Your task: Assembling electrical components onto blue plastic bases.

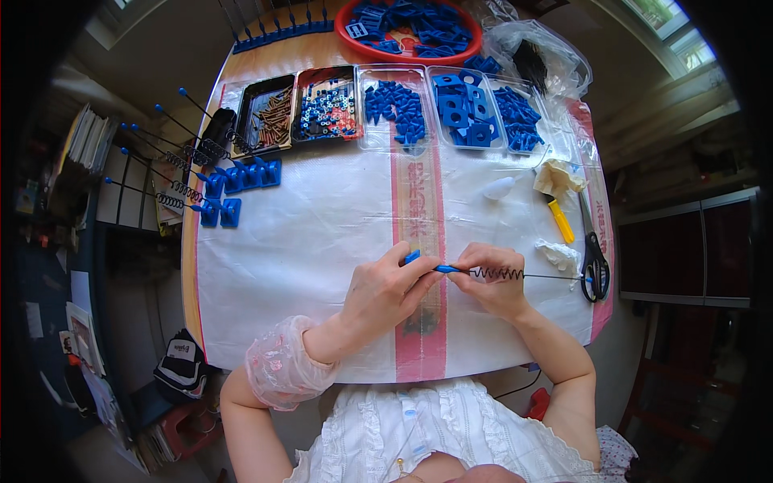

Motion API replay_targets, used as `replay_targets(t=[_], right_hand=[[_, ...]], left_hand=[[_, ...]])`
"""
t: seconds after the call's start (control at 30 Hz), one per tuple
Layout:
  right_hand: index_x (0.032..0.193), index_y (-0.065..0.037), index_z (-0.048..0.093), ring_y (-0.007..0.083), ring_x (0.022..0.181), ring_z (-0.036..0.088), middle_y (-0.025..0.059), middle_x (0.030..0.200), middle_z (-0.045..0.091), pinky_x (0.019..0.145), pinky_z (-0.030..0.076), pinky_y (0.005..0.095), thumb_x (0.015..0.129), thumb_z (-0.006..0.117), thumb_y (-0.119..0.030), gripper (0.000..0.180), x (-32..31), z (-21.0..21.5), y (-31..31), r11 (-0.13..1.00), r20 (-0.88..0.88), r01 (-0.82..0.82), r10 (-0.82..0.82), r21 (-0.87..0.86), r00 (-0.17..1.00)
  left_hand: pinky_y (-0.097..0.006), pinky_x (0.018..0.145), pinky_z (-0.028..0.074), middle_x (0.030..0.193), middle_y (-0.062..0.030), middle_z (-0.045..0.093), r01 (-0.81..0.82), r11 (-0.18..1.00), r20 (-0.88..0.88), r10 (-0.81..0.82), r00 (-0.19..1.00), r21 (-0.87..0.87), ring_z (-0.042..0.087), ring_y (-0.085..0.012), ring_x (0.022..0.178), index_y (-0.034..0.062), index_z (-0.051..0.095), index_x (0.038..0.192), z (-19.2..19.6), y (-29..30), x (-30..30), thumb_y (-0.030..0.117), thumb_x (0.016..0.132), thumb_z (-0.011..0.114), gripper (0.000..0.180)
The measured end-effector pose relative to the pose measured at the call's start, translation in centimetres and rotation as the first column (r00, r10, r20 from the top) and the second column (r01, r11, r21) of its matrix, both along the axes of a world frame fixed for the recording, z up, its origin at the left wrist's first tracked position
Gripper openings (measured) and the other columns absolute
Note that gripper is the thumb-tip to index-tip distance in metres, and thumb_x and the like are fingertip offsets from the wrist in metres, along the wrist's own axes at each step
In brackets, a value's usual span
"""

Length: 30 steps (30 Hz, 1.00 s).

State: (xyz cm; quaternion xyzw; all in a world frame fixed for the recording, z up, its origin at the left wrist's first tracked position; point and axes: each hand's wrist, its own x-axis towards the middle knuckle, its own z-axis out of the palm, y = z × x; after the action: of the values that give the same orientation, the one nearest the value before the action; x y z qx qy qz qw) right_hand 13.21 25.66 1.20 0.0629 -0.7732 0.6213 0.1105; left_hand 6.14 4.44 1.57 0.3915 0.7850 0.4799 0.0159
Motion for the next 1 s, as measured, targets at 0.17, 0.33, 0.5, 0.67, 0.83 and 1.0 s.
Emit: replay_targets(t=[0.17, 0.33, 0.5, 0.67, 0.83, 1.0], right_hand=[[0.091, 0.001, 0.074, 0.0149, 0.074, 0.068, 0.0106, 0.083, 0.073, 0.064, 0.052, 0.0257, 0.076, 0.079, 0.010, 0.018, 0.0, 0.7, 0.0, 0.998, -0.060, -0.008, 0.011, 0.061, 0.998], [0.090, 0.000, 0.075, 0.0153, 0.072, 0.069, 0.0111, 0.082, 0.073, 0.063, 0.052, 0.0259, 0.075, 0.080, 0.010, 0.018, 0.0, 0.8, 0.2, 0.997, -0.117, -0.025, 0.034, 0.076, 0.993], [0.087, -0.001, 0.074, 0.0166, 0.070, 0.071, 0.0110, 0.081, 0.073, 0.060, 0.053, 0.0259, 0.075, 0.082, 0.008, 0.017, -0.1, 0.5, 0.5, 0.984, -0.198, -0.006, 0.042, 0.179, 0.979], [0.087, -0.002, 0.073, 0.0184, 0.068, 0.071, 0.0109, 0.079, 0.073, 0.058, 0.054, 0.0271, 0.074, 0.083, 0.008, 0.019, -0.2, 0.9, 0.5, 0.972, -0.252, -0.007, 0.068, 0.236, 0.965], [0.087, -0.002, 0.073, 0.0198, 0.068, 0.071, 0.0112, 0.078, 0.072, 0.058, 0.055, 0.0277, 0.074, 0.083, 0.008, 0.020, 0.0, 1.6, 0.3, 0.966, -0.283, -0.012, 0.087, 0.257, 0.955], [0.088, -0.001, 0.073, 0.0205, 0.067, 0.071, 0.0114, 0.078, 0.072, 0.057, 0.054, 0.0277, 0.073, 0.083, 0.008, 0.020, 0.1, 2.1, 0.2, 0.959, -0.338, -0.001, 0.101, 0.284, 0.936]], left_hand=[[-0.038, 0.052, 0.048, 0.083, -0.0092, 0.057, -0.012, 0.999, -0.100, 0.015, 0.995, 0.034, 0.062, -0.0276, 0.060, 0.0139, 0.071, 0.110, -0.1, 0.3, 0.1, 0.012, 0.087, 0.076, 0.023], [-0.038, 0.050, 0.048, 0.083, -0.0085, 0.057, -0.021, 0.997, -0.213, 0.035, 0.977, 0.069, 0.060, -0.0256, 0.058, 0.0151, 0.072, 0.113, -0.2, 0.3, -0.1, 0.014, 0.086, 0.077, 0.027], [-0.035, 0.047, 0.046, 0.079, -0.0057, 0.055, -0.028, 0.999, -0.308, 0.038, 0.951, 0.036, 0.058, -0.0200, 0.054, 0.0188, 0.074, 0.119, -0.1, 0.1, -0.3, 0.018, 0.085, 0.079, 0.035], [-0.032, 0.045, 0.044, 0.077, -0.0041, 0.053, -0.044, 0.999, -0.383, 0.044, 0.923, 0.009, 0.055, -0.0165, 0.051, 0.0213, 0.074, 0.123, -0.3, 0.0, -0.4, 0.021, 0.084, 0.079, 0.040], [-0.031, 0.045, 0.043, 0.077, -0.0038, 0.054, -0.050, 0.999, -0.438, 0.051, 0.897, 0.015, 0.055, -0.0150, 0.052, 0.0213, 0.074, 0.124, -0.2, -0.1, -0.4, 0.020, 0.081, 0.081, 0.043], [-0.031, 0.046, 0.043, 0.078, -0.0037, 0.056, -0.031, 0.998, -0.451, 0.050, 0.891, 0.049, 0.057, -0.0151, 0.054, 0.0207, 0.074, 0.124, -0.3, 0.0, -0.4, 0.018, 0.080, 0.082, 0.045]])
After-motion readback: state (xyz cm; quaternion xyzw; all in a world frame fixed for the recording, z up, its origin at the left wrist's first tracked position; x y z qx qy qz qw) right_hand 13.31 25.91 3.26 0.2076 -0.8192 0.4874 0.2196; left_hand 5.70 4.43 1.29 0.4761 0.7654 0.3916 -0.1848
